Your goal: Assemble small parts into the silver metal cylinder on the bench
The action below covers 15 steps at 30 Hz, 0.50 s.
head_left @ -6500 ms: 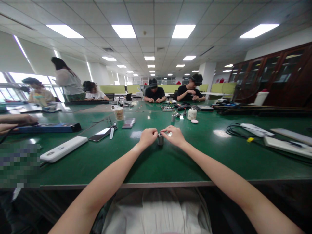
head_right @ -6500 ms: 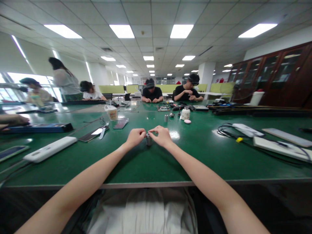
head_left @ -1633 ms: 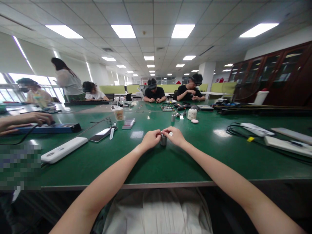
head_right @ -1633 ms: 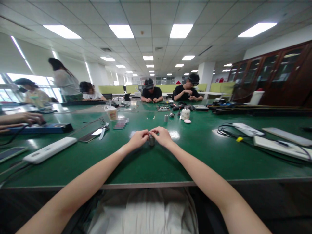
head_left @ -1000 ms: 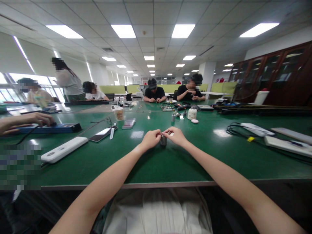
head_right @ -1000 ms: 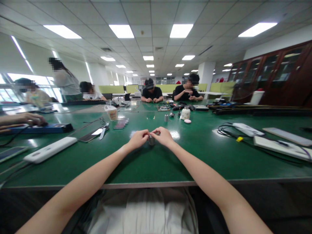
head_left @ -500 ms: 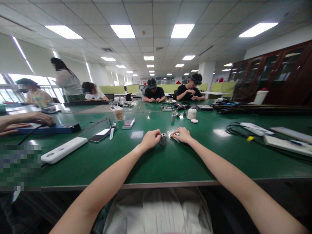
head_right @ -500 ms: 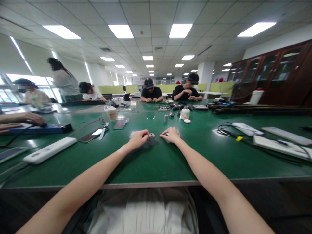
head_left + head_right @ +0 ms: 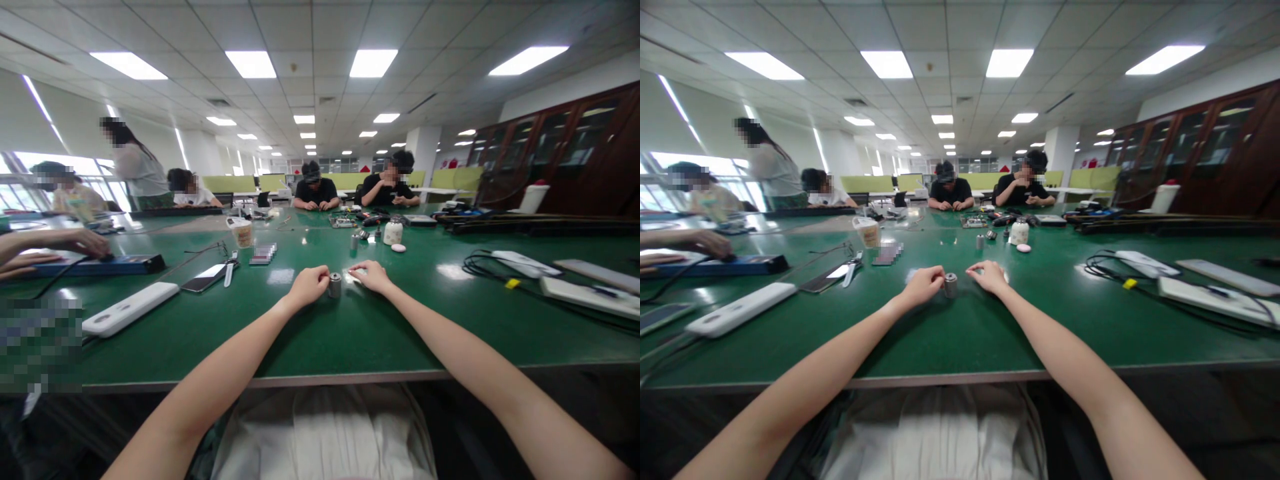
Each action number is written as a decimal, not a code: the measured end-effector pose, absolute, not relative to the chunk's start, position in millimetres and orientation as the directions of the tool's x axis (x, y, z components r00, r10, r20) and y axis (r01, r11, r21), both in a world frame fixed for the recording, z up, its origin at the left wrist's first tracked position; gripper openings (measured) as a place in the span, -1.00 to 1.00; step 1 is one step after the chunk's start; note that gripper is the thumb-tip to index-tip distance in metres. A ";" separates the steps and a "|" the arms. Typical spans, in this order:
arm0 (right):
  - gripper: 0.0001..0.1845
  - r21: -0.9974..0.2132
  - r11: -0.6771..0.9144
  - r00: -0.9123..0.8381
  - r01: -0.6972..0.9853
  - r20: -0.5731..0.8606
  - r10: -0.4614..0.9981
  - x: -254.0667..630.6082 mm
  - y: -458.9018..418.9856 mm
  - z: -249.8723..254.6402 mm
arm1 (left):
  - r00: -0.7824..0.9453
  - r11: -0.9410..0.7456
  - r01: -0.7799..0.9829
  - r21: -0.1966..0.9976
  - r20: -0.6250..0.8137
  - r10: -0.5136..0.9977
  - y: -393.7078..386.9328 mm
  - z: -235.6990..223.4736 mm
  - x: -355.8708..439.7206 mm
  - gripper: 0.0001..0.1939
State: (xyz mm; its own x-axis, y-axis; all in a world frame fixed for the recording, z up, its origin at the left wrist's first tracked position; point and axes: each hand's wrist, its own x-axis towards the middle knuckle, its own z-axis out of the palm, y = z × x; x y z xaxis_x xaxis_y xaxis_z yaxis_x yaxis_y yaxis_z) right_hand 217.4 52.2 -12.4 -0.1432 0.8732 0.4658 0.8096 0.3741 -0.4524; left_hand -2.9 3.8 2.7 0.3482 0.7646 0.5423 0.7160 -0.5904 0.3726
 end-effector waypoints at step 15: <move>-0.85 -0.410 0.711 -0.345 0.571 0.666 0.661 180.3 23.6 1.3 | 0.332 -0.546 0.787 0.287 0.548 0.767 1.6 4.9 -1.2 -0.78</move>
State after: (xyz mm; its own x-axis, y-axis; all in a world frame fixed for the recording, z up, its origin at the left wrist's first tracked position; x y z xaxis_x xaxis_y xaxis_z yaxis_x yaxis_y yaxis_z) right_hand 180.3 23.6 1.3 -0.3446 0.6612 0.6664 0.5707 0.7112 -0.4104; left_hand -1.2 1.6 4.9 0.3324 0.7674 0.5483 0.7870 -0.5460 0.2872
